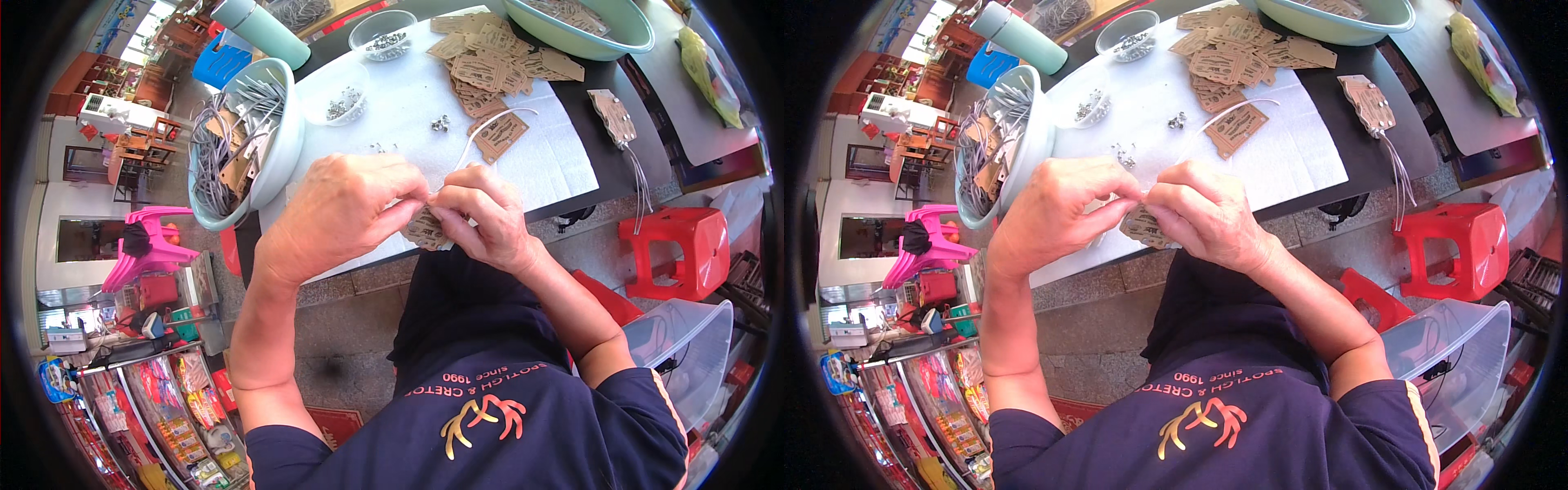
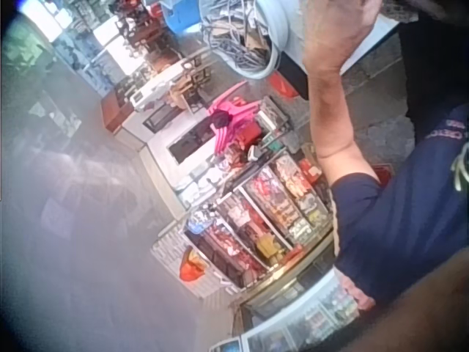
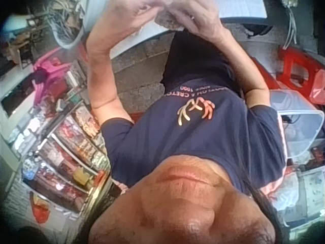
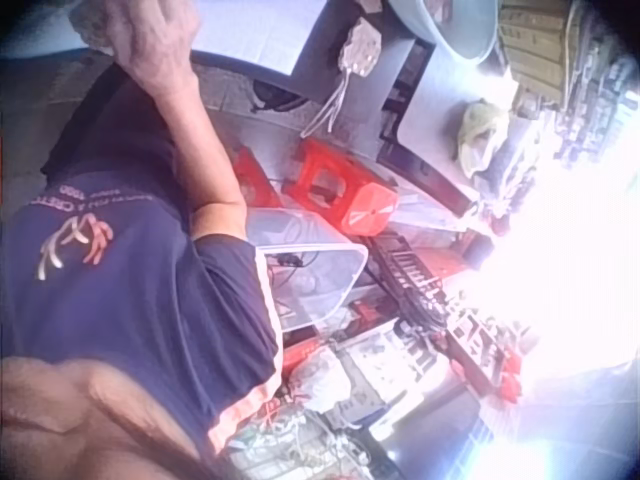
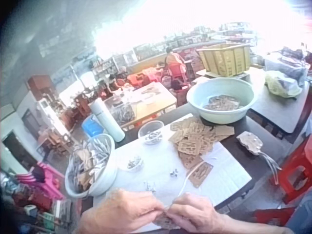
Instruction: Threading elastic bands through small cardboard tags and organizing them into groups.
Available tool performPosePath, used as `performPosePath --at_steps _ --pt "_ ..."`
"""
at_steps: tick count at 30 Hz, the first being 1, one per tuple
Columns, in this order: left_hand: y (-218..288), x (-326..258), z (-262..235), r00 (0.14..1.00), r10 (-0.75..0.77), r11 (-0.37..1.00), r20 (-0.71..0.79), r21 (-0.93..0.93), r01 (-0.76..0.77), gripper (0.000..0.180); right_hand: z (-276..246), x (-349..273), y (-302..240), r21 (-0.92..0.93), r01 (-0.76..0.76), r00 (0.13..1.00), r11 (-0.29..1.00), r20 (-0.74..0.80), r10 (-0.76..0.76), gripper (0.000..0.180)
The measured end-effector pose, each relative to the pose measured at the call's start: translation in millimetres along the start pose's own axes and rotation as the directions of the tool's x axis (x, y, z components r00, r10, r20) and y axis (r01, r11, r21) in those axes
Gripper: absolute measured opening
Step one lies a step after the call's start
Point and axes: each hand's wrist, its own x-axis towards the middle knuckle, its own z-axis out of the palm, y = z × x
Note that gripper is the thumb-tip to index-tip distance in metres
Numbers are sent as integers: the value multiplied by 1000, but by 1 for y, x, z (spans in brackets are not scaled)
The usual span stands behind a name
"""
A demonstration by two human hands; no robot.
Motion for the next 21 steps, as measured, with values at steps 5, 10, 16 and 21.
performPosePath --at_steps 5,10,16,21 --pt "-2 2 6 1000 -7 1000 17 8 6 12 -1 3 0 7 -28 999 1000 31 28 24" --pt "-6 1 22 984 -71 966 -162 -258 27 13 -6 6 -3 -16 -100 994 995 42 101 32" --pt "-10 -8 22 934 -321 814 -158 -549 187 10 -1 -1 -11 -50 -246 962 968 -131 238 79" --pt "-24 -16 33 923 -352 573 -155 -816 82 9 4 -14 -21 276 -564 801 779 -47 597 93"
